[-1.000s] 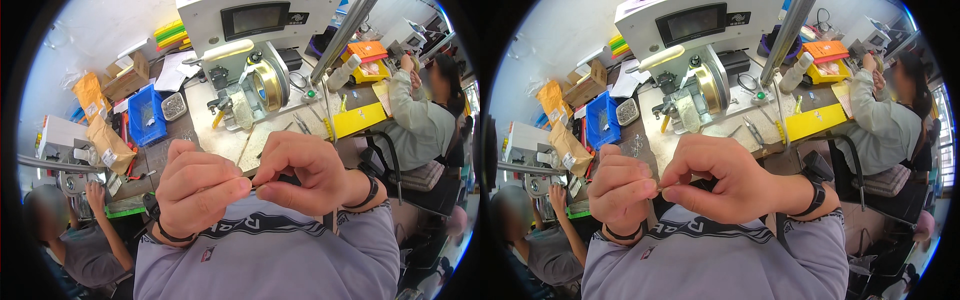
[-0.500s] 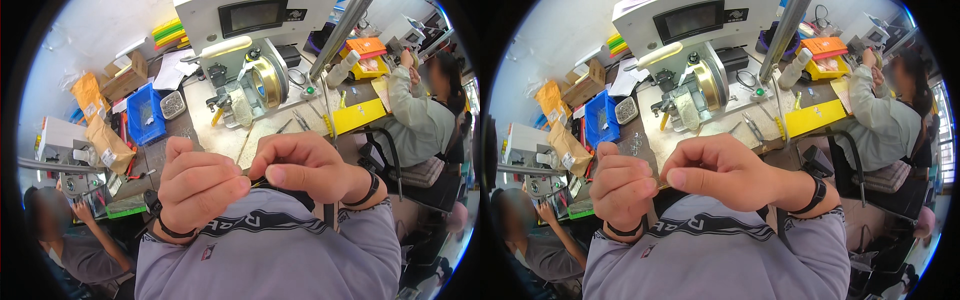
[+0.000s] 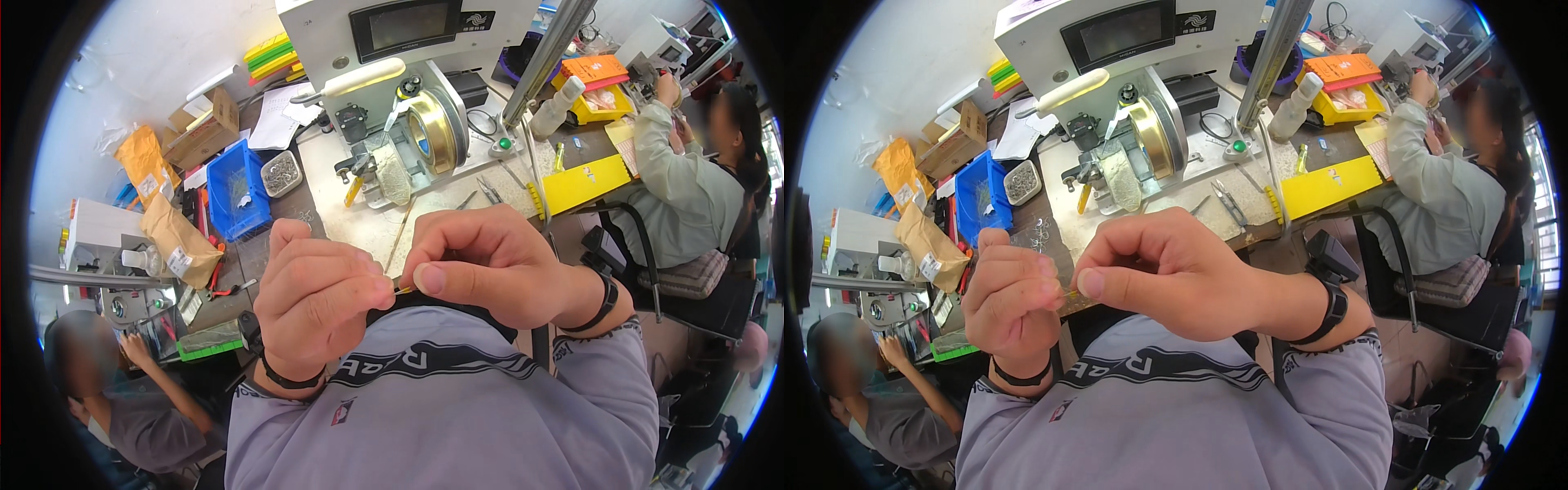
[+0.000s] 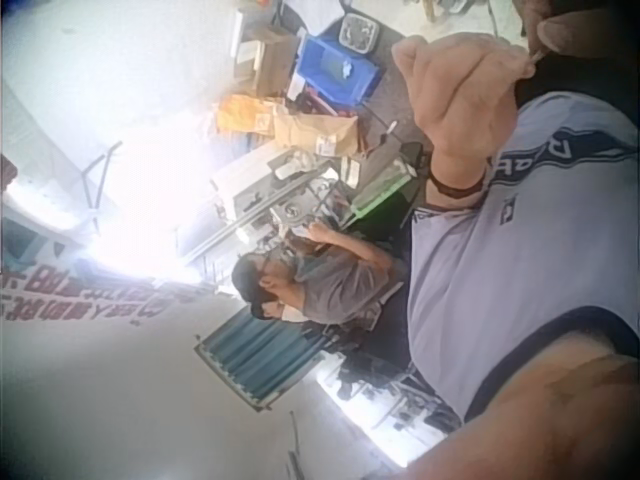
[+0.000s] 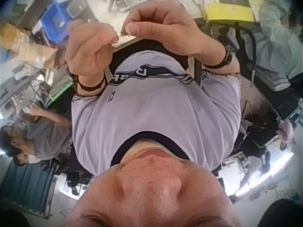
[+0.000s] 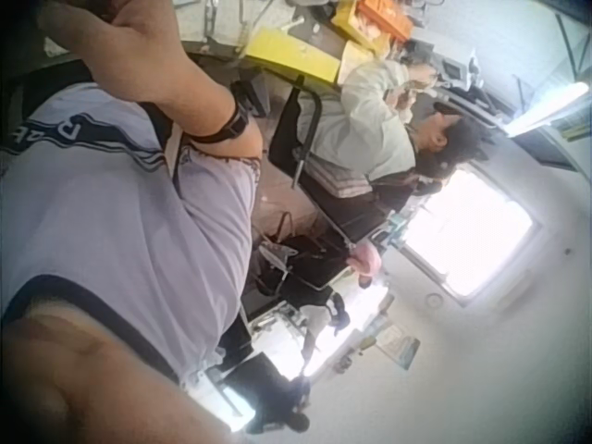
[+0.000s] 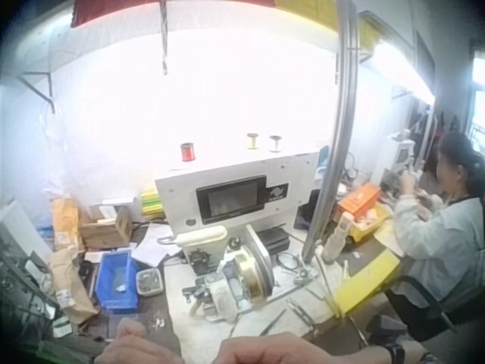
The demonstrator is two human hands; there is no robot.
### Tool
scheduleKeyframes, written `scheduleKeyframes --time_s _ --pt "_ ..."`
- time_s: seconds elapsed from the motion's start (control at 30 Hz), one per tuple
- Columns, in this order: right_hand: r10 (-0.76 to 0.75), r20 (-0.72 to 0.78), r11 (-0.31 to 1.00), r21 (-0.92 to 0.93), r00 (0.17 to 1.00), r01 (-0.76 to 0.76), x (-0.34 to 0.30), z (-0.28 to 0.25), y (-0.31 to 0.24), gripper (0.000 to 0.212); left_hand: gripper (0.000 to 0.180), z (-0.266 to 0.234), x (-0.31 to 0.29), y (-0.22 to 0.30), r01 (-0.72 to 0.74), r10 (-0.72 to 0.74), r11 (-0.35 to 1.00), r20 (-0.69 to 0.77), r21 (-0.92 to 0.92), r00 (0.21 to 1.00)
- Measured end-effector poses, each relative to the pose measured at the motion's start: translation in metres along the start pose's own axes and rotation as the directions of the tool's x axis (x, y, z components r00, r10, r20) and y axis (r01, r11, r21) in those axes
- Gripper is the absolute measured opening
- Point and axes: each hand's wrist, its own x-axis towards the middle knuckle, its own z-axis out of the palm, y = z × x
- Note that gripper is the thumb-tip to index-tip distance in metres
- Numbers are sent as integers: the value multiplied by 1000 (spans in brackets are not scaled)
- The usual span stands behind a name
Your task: Assembling electronic components using a specialized machine and applying glue to parts.
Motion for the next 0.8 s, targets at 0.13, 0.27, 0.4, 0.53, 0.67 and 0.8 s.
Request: scheduleKeyframes --time_s 0.13,0.27,0.4,0.53,0.67,0.8 --pt "34 2 999 41 999 -34 1 2 -1 18 26 1 0 -3 -11 11 1000 -4 -11 1000" --pt "112 25 984 136 993 -114 2 1 -2 19 24 5 -1 -7 -9 8 999 -23 -45 1000" --pt "130 32 974 183 991 -134 2 -1 -1 19 18 7 -2 -9 10 -12 996 -24 -83 1000" --pt "147 13 954 264 989 -145 4 1 1 19 12 8 -3 -10 51 -55 986 -16 -161 998" --pt "159 2 963 219 987 -155 4 0 0 16 12 9 -3 -10 51 -53 988 -12 -144 999" --pt "114 -39 987 115 993 -109 3 4 -1 13 15 8 -2 -8 6 -6 998 -6 -67 1000"
